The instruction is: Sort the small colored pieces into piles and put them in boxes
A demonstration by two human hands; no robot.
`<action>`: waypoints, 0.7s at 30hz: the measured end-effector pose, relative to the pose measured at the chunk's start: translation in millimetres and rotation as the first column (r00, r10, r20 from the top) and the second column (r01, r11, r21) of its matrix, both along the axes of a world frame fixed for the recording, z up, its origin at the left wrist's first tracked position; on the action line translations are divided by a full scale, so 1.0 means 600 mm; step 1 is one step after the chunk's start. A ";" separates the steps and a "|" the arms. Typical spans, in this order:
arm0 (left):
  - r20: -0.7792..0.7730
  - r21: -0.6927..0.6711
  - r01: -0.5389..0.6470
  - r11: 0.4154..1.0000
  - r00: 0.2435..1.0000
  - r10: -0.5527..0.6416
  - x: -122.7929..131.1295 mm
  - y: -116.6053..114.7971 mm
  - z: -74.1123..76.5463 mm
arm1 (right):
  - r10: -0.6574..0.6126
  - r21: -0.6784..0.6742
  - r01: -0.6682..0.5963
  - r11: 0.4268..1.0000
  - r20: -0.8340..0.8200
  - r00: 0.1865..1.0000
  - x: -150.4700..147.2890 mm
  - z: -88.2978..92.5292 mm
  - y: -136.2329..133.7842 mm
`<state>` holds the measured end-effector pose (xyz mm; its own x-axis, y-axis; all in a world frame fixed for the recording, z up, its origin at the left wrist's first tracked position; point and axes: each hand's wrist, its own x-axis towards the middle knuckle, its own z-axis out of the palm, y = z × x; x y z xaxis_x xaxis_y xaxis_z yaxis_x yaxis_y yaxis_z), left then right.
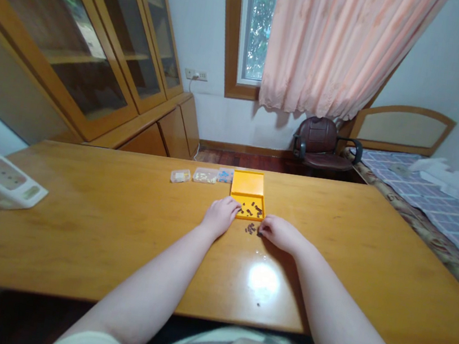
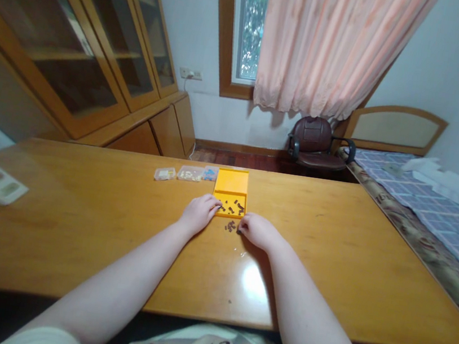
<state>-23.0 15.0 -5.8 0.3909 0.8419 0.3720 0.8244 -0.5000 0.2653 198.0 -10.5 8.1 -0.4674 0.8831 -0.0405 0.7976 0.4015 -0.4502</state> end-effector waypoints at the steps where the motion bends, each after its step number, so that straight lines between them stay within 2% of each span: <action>1: 0.001 -0.010 0.002 1.000 1.000 -0.002 -0.003 0.002 -0.001 | -0.005 0.009 0.005 1.000 -0.016 1.000 0.001 0.001 0.001; 4: -0.022 -0.038 0.096 0.995 0.995 -0.097 -0.005 -0.004 0.000 | -0.028 0.077 0.035 0.996 -0.082 0.996 0.004 0.003 0.003; 7: -0.082 -0.088 0.227 0.970 0.969 -0.235 0.001 -0.017 0.006 | -0.096 0.210 0.139 0.968 -0.203 0.975 0.006 0.001 0.007; 10: -0.126 -0.128 0.264 0.956 0.952 -0.280 0.007 -0.024 0.010 | -0.150 0.304 0.245 0.921 -0.303 0.941 0.008 -0.005 0.013; 12: -0.147 -0.145 0.265 0.953 0.947 -0.286 0.010 -0.026 0.011 | -0.173 0.314 0.273 0.909 -0.311 0.934 0.008 -0.009 0.015; 15: -0.179 -0.172 0.287 0.942 0.932 -0.316 0.013 -0.026 0.012 | -0.168 0.259 0.233 0.937 -0.248 0.954 0.008 -0.010 0.015; 18: -0.192 -0.179 0.304 0.936 0.922 -0.336 0.017 -0.027 0.012 | -0.080 0.147 0.104 0.984 -0.164 0.983 0.004 -0.009 0.011; 21: -0.200 -0.182 0.300 0.936 0.921 -0.334 0.018 -0.026 0.012 | 0.010 0.052 -0.005 0.999 -0.108 0.994 0.000 -0.013 0.009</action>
